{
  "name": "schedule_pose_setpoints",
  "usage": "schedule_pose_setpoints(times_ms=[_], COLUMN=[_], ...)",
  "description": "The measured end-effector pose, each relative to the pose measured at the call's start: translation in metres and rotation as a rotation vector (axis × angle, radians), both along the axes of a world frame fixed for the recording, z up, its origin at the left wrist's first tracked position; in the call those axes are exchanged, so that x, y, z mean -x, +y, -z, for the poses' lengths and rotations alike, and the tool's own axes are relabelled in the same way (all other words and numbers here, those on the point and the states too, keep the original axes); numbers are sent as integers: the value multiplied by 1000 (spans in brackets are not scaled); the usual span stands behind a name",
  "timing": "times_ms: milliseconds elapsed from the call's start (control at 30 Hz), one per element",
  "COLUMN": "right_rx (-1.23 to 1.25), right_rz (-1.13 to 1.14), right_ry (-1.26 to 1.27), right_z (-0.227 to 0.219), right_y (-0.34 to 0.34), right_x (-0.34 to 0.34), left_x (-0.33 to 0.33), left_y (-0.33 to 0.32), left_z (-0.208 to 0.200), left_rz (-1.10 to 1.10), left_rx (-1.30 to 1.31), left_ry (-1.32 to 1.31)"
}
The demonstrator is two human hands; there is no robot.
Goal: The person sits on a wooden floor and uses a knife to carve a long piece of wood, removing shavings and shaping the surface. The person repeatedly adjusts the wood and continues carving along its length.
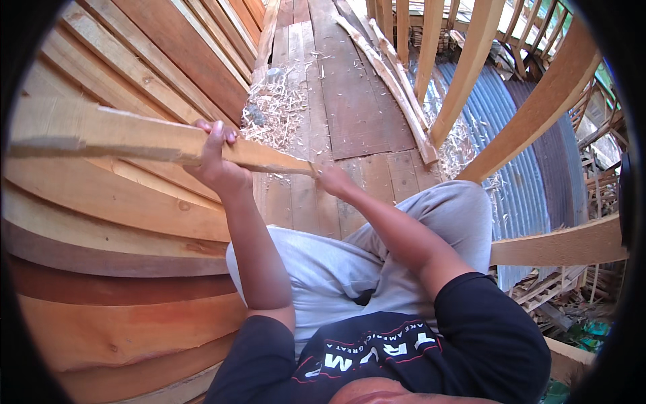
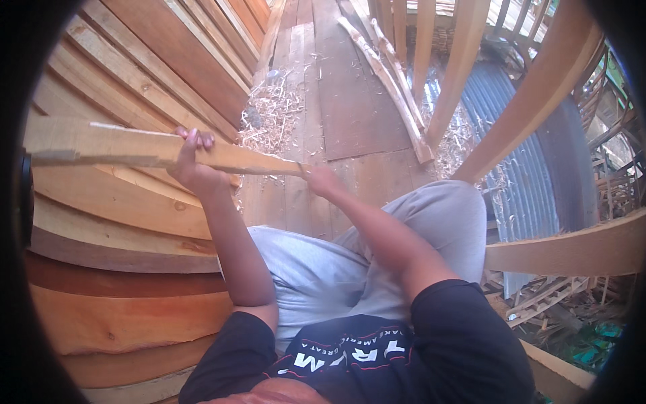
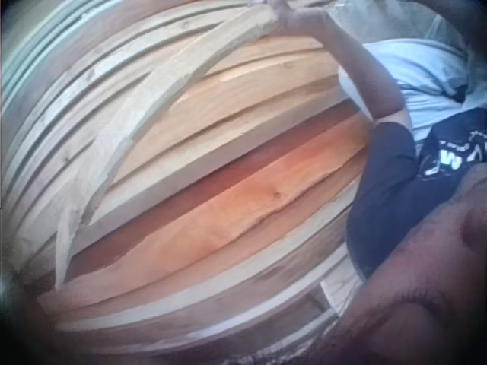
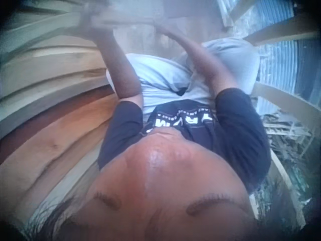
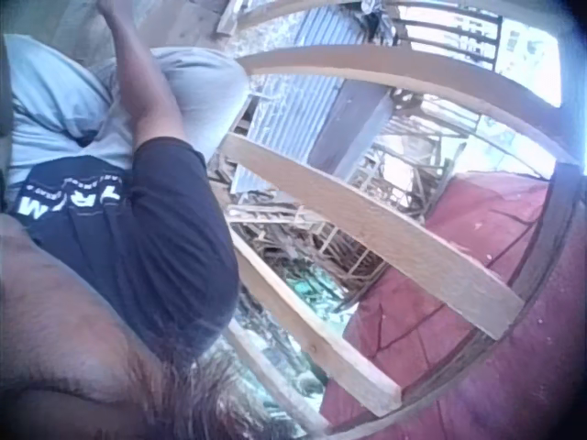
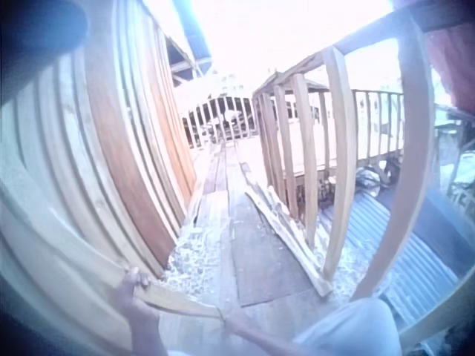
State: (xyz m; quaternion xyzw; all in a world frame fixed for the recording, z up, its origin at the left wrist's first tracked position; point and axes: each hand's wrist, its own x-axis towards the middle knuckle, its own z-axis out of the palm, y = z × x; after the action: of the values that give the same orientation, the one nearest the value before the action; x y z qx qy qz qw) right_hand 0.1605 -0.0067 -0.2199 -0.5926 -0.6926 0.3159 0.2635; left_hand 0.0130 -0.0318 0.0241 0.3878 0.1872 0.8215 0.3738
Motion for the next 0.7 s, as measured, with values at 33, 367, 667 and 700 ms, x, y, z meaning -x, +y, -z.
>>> schedule_pose_setpoints(times_ms=[33,367,667,700], right_rx=[257,183,188,195], right_rz=[56,122,-106,-43], right_ry=[86,264,-141,-62], right_z=[-29,-52,-43,-21], right_y=[-13,-19,-1,-5], right_x=[12,11,8,-2], left_x=[15,20,9,10], left_y=[-5,-8,-17,-16], left_z=[2,0,-1,-1], left_rz=[-53,-48,28,34], left_rx=[42,57,26,10], left_ry=[94,97,119,111])
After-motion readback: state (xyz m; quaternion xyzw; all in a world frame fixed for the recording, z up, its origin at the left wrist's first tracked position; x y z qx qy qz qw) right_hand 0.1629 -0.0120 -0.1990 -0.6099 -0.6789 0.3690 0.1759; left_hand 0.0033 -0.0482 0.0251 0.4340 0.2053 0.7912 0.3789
